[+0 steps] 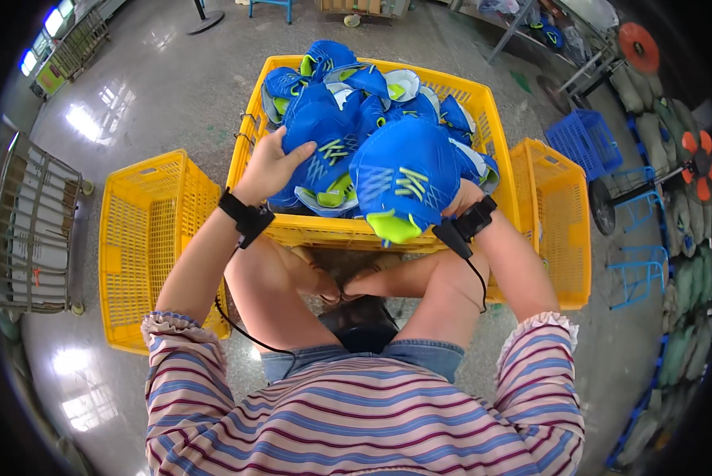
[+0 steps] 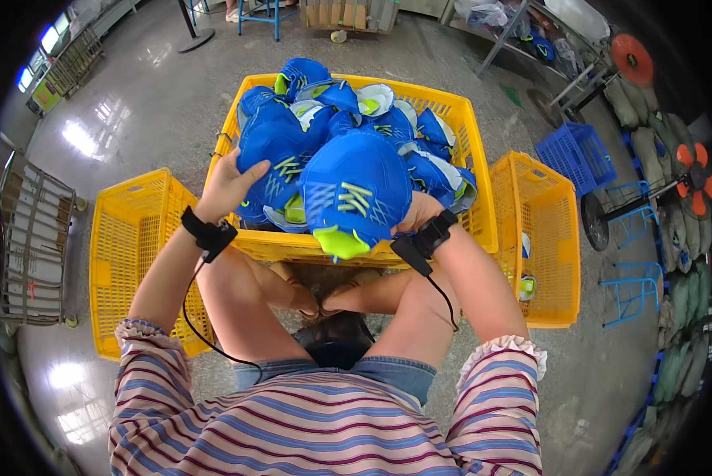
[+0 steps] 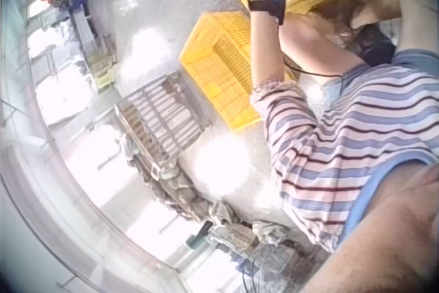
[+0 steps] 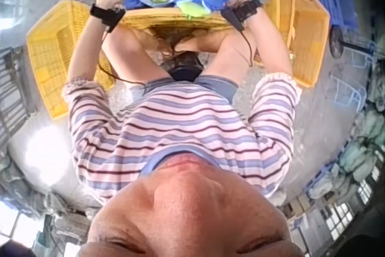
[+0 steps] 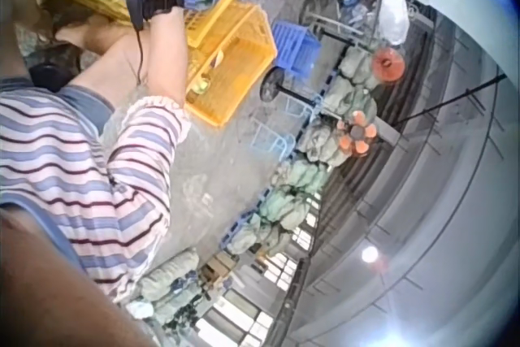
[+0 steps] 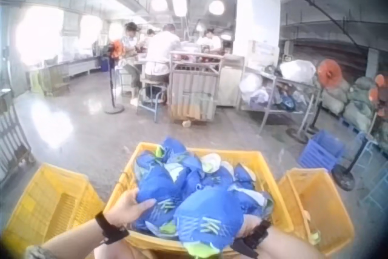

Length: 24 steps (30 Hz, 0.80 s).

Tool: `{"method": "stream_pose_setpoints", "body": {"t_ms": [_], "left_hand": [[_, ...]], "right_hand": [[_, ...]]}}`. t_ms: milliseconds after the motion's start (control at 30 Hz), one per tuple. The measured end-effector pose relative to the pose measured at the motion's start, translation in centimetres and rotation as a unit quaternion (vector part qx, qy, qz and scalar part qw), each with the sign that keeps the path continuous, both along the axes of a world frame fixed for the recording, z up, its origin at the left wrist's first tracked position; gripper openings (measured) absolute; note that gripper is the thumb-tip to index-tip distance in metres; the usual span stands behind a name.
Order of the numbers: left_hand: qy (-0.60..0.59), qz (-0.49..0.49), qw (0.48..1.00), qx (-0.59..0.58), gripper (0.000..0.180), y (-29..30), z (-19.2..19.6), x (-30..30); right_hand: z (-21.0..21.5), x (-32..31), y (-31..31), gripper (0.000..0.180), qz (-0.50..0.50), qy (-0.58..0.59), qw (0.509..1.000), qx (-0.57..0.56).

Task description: The person sits on a low stool and sorts blue and green shoes from a central yellow crate into two adjacent yellow crates. They pick up pairs of shoes, briefly inspect them, and place them into the left or right crate, continuing this process until the central crate is empty.

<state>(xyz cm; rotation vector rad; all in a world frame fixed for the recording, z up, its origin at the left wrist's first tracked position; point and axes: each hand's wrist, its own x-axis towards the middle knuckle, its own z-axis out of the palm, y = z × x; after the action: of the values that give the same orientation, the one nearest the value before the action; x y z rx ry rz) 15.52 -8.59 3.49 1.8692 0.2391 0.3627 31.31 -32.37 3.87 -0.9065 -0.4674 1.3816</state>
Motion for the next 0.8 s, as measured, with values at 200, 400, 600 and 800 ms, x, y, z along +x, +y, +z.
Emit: {"method": "stream_pose_setpoints", "body": {"t_ms": [200, 400, 600, 800], "left_hand": [[-0.099, 0.048, 0.965, -0.238, 0.040, -2.4, 1.8, -2.4], [-0.086, 0.069, 0.976, -0.189, 0.034, -2.0, 2.2, -3.5], [-0.048, 0.112, 0.966, -0.230, 0.028, -2.3, -0.1, -4.0], [-0.057, 0.029, 0.866, -0.496, 0.052, 0.2, -4.4, -7.7]], "right_hand": [[0.0, -2.8, -3.6, 0.028, -0.048, -0.075, 0.996, 0.003], [-0.9, 0.9, -14.2, 0.034, -0.231, -0.154, 0.960, -0.039], [-1.8, 6.9, -30.1, 0.014, -0.574, -0.030, 0.797, -0.184], [10.5, 5.5, -39.8, 0.023, -0.581, -0.378, 0.712, 0.114]]}}
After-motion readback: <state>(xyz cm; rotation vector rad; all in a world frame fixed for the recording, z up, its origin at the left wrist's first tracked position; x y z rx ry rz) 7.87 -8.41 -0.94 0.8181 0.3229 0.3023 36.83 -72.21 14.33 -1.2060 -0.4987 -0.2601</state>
